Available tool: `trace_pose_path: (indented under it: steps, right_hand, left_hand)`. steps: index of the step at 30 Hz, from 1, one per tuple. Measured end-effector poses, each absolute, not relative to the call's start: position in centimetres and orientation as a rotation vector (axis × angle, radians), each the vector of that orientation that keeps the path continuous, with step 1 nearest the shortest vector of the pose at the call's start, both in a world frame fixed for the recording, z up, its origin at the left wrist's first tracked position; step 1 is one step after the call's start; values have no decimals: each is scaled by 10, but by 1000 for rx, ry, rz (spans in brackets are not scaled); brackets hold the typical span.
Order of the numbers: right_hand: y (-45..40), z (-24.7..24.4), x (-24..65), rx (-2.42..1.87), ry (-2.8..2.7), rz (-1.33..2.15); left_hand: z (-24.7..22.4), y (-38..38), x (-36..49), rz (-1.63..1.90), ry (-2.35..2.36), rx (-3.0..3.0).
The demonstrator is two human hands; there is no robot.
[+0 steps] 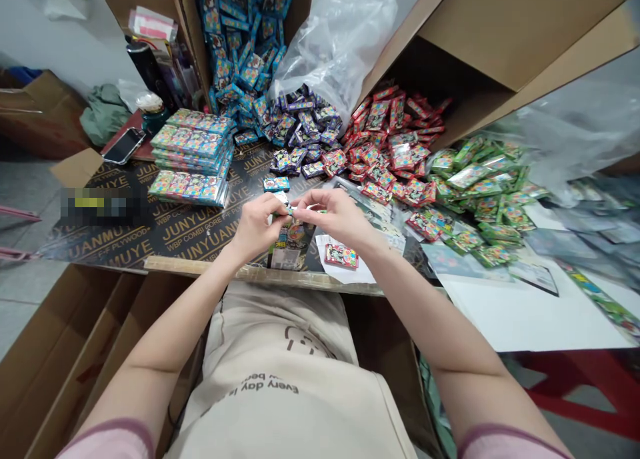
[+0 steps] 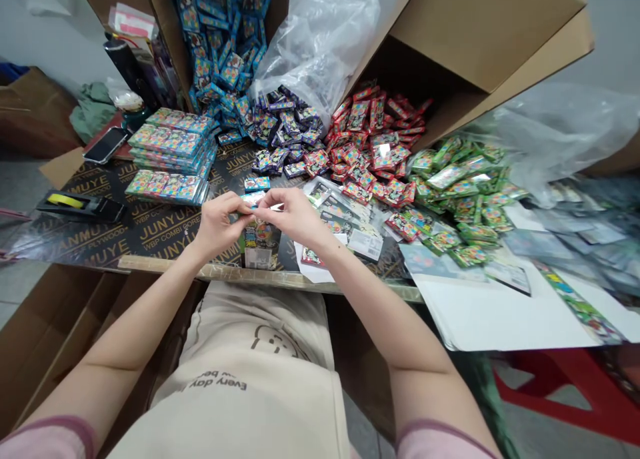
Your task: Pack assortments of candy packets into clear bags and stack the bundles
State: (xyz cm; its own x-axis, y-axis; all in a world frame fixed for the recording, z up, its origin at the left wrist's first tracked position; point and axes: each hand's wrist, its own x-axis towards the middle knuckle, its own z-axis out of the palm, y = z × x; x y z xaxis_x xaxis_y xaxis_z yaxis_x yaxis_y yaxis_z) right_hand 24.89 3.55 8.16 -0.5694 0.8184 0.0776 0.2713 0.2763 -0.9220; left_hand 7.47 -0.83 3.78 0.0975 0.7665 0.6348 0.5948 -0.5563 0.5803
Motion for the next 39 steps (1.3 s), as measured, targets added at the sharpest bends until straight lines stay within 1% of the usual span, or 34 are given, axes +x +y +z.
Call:
trace_pose_path:
  steps: [8,13,18,22,24,26,29,32,34,36,39]
  right_hand:
    - [41,70,244,-1013,-1942,1310]
    - [40,65,242,-1000,-1890,1310]
    - [32,55,238,-966,-1578,1459]
    - [29,45,237,-1042,-1255,1659]
    - [30,39,241,-1068,-1142,1716]
    - [33,31,252,-1058,-1072,1720]
    - [40,14,277,-1072,-1086,1615]
    - [44,-2,306,-1155,-1127,1425]
    - [44,-7,325,-1208,-1108,1283]
    - [42,-9,343,-1249,-1123,1119]
    - [40,-11,370,-1333,-1267,840]
  left_hand:
    - [38,-12,76,1471,1359,2177]
    - [35,-12,82,1499,1500,2145]
    - [34,-14,87,1493,1532,2070]
    - [18,-19,91,1530,1431,1681]
    - [5,-25,90,1455,1301,1456]
    - [-2,-33,82,1364,1228,1355]
    - [8,-44,57,1406,1388,1505]
    - [32,-42,15,1527,1674,1916]
    - [38,-31,-21,1506,1799,2142]
    - [28,-14,-58,1385,1878,2252]
    - [-9,11,-105,1137,1946,2280]
